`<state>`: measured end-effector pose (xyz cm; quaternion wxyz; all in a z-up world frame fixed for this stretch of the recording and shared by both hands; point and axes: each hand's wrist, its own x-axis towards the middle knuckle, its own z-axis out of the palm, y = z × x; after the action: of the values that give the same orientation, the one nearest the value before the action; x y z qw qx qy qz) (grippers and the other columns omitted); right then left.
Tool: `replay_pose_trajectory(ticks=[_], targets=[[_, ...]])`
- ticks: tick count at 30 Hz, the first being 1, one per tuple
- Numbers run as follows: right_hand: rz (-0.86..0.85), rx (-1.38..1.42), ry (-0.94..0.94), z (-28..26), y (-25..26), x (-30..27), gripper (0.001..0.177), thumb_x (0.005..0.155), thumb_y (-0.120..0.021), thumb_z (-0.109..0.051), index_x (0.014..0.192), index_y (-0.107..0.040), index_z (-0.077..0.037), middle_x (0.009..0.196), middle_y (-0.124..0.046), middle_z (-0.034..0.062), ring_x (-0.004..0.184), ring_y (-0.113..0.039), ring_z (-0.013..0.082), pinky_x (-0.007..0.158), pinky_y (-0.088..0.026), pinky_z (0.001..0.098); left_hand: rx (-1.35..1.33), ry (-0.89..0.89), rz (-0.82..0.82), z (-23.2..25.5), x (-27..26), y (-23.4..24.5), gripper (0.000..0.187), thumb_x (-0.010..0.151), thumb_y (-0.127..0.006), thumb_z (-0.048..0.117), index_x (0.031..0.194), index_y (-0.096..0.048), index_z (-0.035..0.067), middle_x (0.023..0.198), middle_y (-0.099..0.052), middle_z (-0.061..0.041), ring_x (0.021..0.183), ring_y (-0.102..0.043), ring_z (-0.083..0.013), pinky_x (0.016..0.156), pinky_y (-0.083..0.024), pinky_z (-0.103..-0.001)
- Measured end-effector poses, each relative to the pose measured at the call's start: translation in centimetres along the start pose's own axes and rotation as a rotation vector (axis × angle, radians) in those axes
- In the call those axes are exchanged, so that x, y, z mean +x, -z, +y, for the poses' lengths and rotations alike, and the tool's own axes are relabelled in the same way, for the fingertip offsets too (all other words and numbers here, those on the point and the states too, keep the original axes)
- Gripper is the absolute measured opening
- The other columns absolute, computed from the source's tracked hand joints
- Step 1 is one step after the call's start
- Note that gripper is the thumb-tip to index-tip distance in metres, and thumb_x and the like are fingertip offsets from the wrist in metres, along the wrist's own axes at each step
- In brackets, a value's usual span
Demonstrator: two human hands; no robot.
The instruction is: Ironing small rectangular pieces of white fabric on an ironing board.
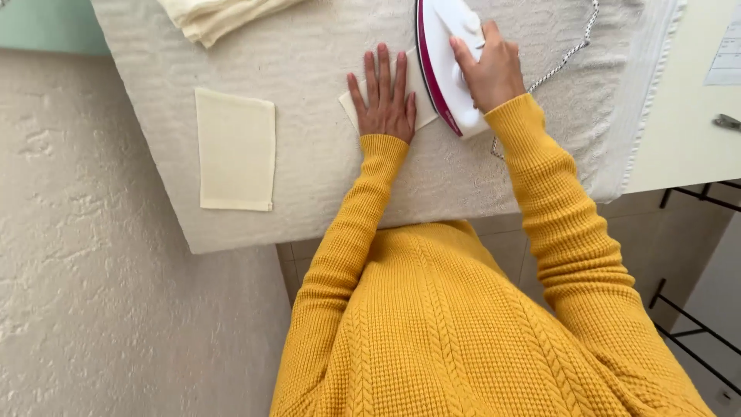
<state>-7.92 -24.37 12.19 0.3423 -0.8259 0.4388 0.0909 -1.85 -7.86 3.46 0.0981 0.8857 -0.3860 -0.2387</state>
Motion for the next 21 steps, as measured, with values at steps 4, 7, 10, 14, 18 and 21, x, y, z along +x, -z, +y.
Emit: replay_pose_trajectory(ticks=[4,7,10,14,18,21], targets=[[0.127,-0.066,0.201,5.8,-1.3,1.0,0.045,0.112,-0.06,-0.037,0.115,-0.057,0.008,0.074,-0.07,0.0201,0.056,-0.069,0.0237,0.051,-0.057,0.0357,0.001,-0.019,0.008,-0.1,0.5,0.5,0.062,0.111,-0.026,0.044,0.166,-0.011,0.021,0.173,-0.004,-0.009,0.16,-0.002,-0.0281,0.128,0.001,-0.058],[0.125,-0.053,0.177,0.5,0.8,0.1,0.046,0.11,-0.062,-0.038,0.115,-0.058,0.007,0.077,-0.072,0.0228,0.059,-0.071,0.0273,0.054,-0.058,0.0397,-0.005,-0.013,0.078,-0.3,0.6,-0.5,0.062,0.11,-0.029,0.043,0.166,-0.013,0.021,0.173,-0.005,-0.009,0.16,-0.003,-0.0282,0.128,0.001,-0.058],[0.13,-0.065,0.152,4.3,-0.4,-0.2,0.046,0.109,-0.064,-0.038,0.116,-0.058,0.007,0.081,-0.073,0.0242,0.063,-0.071,0.03,0.056,-0.059,0.0421,0.01,-0.031,0.167,-0.2,-0.6,-1.6,0.061,0.112,-0.031,0.042,0.167,-0.014,0.021,0.173,-0.006,-0.009,0.161,-0.004,-0.0288,0.13,0.001,-0.059],[0.176,-0.072,0.214,2.7,0.3,0.6,0.045,0.11,-0.065,-0.037,0.116,-0.059,0.007,0.085,-0.073,0.024,0.066,-0.073,0.0289,0.06,-0.06,0.0405,0.015,-0.036,0.147,-0.3,1.1,-0.8,0.062,0.111,-0.031,0.044,0.166,-0.014,0.021,0.173,-0.006,-0.009,0.16,-0.005,-0.0295,0.129,0.0,-0.059],[0.041,0.006,0.038,1.8,-0.1,-0.1,0.045,0.107,-0.059,-0.037,0.12,-0.056,0.006,0.082,-0.072,0.0208,0.058,-0.072,0.0278,0.052,-0.06,0.0381,0.026,-0.008,0.067,-0.3,-0.3,-1.2,0.062,0.112,-0.029,0.045,0.166,-0.013,0.021,0.173,-0.005,-0.01,0.161,-0.004,-0.0292,0.129,0.0,-0.059],[0.123,-0.044,0.175,5.3,-1.1,1.8,0.043,0.11,-0.061,-0.036,0.119,-0.058,0.006,0.083,-0.072,0.02,0.062,-0.073,0.0273,0.053,-0.061,0.0374,0.035,-0.018,0.079,0.0,0.9,-0.5,0.063,0.112,-0.028,0.046,0.166,-0.011,0.02,0.173,-0.005,-0.01,0.161,-0.004,-0.029,0.13,0.0,-0.058]])
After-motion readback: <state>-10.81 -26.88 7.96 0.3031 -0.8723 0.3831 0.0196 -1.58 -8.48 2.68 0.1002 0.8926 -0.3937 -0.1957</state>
